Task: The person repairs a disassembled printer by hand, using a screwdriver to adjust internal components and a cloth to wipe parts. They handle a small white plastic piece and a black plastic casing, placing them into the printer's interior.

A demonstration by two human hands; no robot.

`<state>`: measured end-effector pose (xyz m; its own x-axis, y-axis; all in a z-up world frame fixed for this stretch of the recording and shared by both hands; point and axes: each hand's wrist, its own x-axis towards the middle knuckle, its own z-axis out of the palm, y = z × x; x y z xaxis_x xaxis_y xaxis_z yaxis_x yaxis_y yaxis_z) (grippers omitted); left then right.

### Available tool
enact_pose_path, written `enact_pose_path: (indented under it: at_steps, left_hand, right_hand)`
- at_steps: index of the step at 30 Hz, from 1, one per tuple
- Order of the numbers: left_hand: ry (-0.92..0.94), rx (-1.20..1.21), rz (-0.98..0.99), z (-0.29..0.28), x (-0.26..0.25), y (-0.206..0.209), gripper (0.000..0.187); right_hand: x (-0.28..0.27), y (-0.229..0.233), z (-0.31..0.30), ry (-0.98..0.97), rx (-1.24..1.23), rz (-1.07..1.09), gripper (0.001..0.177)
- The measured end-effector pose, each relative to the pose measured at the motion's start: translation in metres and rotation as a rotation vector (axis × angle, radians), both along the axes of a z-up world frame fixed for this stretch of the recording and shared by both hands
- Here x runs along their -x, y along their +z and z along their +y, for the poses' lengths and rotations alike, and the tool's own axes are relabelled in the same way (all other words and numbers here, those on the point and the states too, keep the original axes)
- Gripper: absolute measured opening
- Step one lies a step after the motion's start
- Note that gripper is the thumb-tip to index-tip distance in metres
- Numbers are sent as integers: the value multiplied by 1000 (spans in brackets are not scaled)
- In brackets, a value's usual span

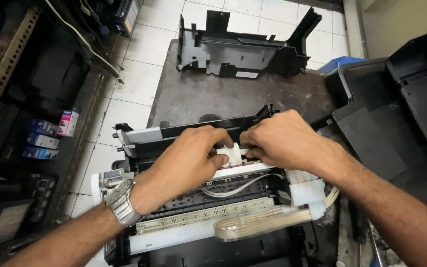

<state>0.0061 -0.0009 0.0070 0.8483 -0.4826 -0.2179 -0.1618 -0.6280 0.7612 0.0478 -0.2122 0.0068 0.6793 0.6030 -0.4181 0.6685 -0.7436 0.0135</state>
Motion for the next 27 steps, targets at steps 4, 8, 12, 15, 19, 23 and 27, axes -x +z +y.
enact_pose_path:
  at_steps: [4, 8, 12, 15, 19, 23, 27]
  left_hand:
    - [40, 52, 58, 1, -3, -2, 26]
    - [68, 82, 74, 1, -5, -6, 30]
    - [92, 25, 64, 1, 1, 1, 34]
    - [90, -91, 9, -4, 4, 1, 38]
    - [150, -42, 17, -11, 10, 3, 34]
    - [211, -141, 146, -12, 3, 3, 21]
    - [179, -81, -37, -7, -1, -30, 13]
  right_hand:
    - [-1, 8, 7, 5, 19, 30, 21]
    - [0, 16, 11, -19, 84, 40, 22]
    - [4, 14, 10, -59, 64, 32, 26]
    - [3, 7, 11, -32, 128, -14, 28]
    - [11, 15, 11, -75, 74, -23, 28]
    - [15, -1, -4, -50, 23, -6, 28]
    - [27, -26, -20, -24, -256, -56, 27]
